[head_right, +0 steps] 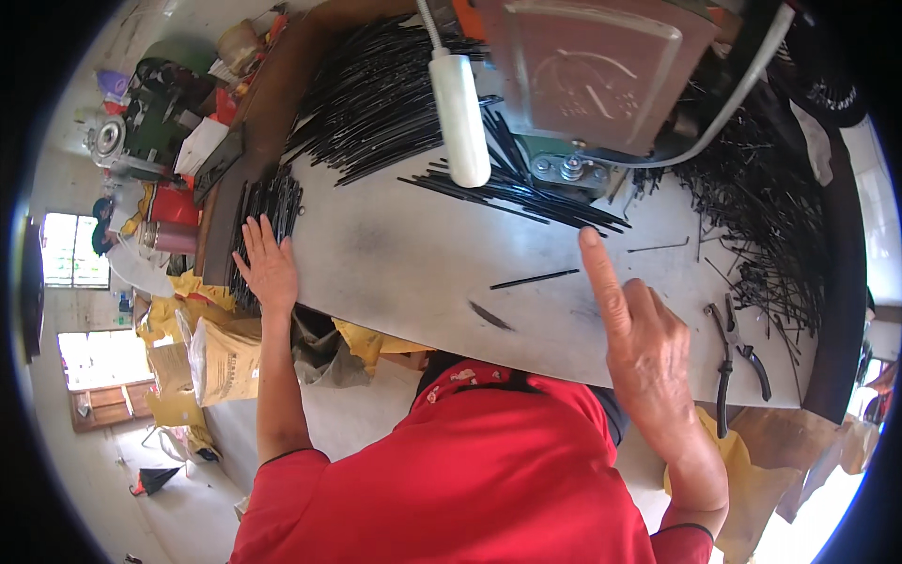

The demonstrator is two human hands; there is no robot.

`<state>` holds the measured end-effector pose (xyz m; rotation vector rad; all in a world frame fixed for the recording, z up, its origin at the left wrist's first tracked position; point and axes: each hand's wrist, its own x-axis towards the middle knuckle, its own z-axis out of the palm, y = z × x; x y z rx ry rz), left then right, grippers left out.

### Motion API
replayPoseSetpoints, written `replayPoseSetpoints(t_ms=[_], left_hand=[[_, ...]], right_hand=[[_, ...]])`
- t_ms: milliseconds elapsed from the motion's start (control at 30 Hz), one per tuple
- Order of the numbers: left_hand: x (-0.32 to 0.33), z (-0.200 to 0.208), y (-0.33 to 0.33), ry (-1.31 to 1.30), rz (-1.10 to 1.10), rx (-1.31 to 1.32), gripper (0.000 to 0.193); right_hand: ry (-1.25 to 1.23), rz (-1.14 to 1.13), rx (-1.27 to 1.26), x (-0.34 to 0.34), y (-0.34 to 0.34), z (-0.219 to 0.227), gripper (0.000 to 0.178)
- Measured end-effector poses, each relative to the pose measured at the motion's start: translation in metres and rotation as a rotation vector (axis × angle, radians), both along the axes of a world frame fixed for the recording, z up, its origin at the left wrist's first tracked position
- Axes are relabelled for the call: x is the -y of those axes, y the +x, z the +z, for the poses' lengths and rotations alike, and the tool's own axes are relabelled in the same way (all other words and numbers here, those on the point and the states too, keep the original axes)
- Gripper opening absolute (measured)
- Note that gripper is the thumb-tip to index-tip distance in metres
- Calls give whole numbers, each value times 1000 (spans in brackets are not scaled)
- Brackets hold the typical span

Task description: The person repeatedly picks up thin black metal rods and bends them into U-shapes using a manual bending machine. They handle the rods one at a time, inserting them into the machine, operating the lever, and removing the bent pieces.

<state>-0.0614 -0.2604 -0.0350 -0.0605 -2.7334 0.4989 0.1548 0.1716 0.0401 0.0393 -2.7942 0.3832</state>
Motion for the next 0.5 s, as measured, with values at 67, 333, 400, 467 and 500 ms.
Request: replayPoseSetpoints(t_ms=[67, 333, 400, 467, 500], left_hand=[[-6, 1, 2, 20, 49, 44, 64], [-179, 47, -7, 712, -718, -30, 16], [-207, 37, -19, 671, -761, 7, 13], [-224, 28, -32, 527, -754, 9, 11], [-227, 22, -38, 495, -752, 3, 10]], right_hand=[[-55, 65, -11, -1, -3, -6, 88], [-141, 0, -33, -8, -22, -38, 21], [-170, -68, -58, -7, -24, -39, 11], [-228, -107, -102, -8, -23, -45, 9], [-255, -128, -102, -9, -22, -46, 10]])
